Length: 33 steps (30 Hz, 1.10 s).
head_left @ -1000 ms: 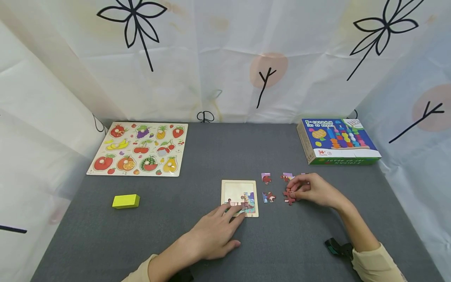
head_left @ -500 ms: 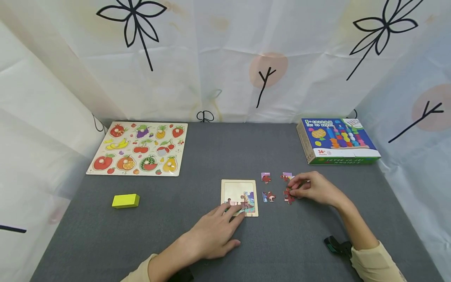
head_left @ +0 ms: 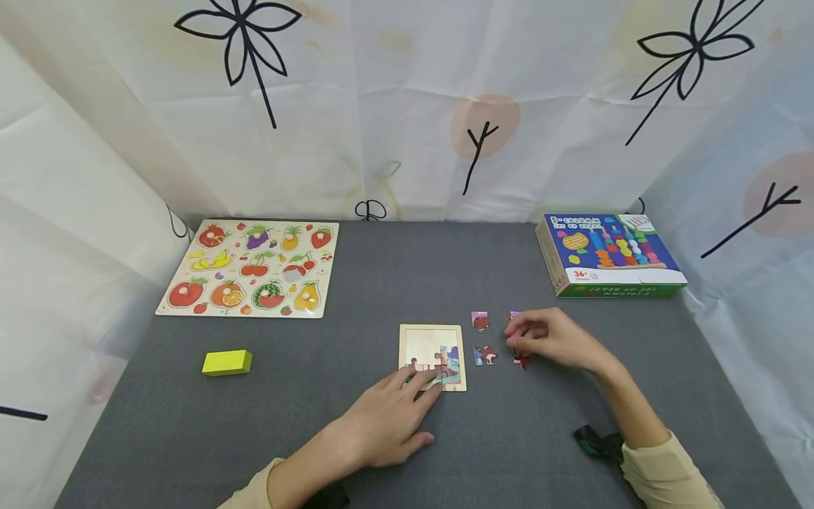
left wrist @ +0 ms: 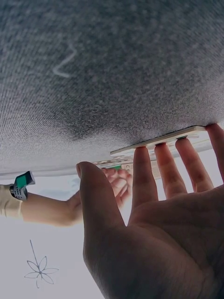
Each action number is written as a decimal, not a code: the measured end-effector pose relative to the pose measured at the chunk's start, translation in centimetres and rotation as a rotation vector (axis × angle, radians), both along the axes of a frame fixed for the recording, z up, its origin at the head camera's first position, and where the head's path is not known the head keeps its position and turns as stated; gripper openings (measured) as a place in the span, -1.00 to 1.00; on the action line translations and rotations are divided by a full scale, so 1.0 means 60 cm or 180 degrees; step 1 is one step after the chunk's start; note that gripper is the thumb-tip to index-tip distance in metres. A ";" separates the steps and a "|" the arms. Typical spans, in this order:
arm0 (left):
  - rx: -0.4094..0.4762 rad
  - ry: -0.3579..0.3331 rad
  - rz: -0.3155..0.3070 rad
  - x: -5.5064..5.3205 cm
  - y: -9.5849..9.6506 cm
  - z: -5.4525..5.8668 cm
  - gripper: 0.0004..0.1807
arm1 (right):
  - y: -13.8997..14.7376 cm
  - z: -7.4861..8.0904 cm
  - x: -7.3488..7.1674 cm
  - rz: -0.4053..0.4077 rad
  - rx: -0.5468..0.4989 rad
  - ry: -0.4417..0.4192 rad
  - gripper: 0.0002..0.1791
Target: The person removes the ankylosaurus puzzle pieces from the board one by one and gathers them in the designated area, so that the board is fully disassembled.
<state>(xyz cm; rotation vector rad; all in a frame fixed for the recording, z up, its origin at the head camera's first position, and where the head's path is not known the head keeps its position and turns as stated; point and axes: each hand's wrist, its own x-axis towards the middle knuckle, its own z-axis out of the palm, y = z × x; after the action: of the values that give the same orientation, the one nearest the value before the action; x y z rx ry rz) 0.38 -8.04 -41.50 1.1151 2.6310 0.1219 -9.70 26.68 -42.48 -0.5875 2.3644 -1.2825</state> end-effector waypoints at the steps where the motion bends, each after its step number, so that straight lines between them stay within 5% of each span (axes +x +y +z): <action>1: 0.0001 0.0001 0.0003 0.000 0.000 0.000 -0.23 | -0.004 -0.001 -0.001 -0.0004 -0.0011 -0.0016 -0.83; 16: -0.0025 0.0019 0.0022 0.001 0.001 -0.004 -0.23 | -0.085 0.003 -0.005 0.0313 -0.0202 -0.0186 -0.80; 28: 0.0165 0.0414 -0.0064 -0.002 0.003 -0.009 -0.28 | -0.151 0.002 -0.009 0.0741 0.0022 0.0034 -0.81; 33: 0.0247 0.0311 -0.0213 -0.011 0.006 -0.018 -0.17 | -0.166 -0.004 -0.017 0.0829 0.0213 0.0169 -0.83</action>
<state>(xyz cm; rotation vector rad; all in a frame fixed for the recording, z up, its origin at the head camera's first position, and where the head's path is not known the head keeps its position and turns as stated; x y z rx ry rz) -0.26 -7.71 -42.57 1.2638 2.6914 0.1610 -10.75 16.73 -42.72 -0.8848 2.2716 -1.0812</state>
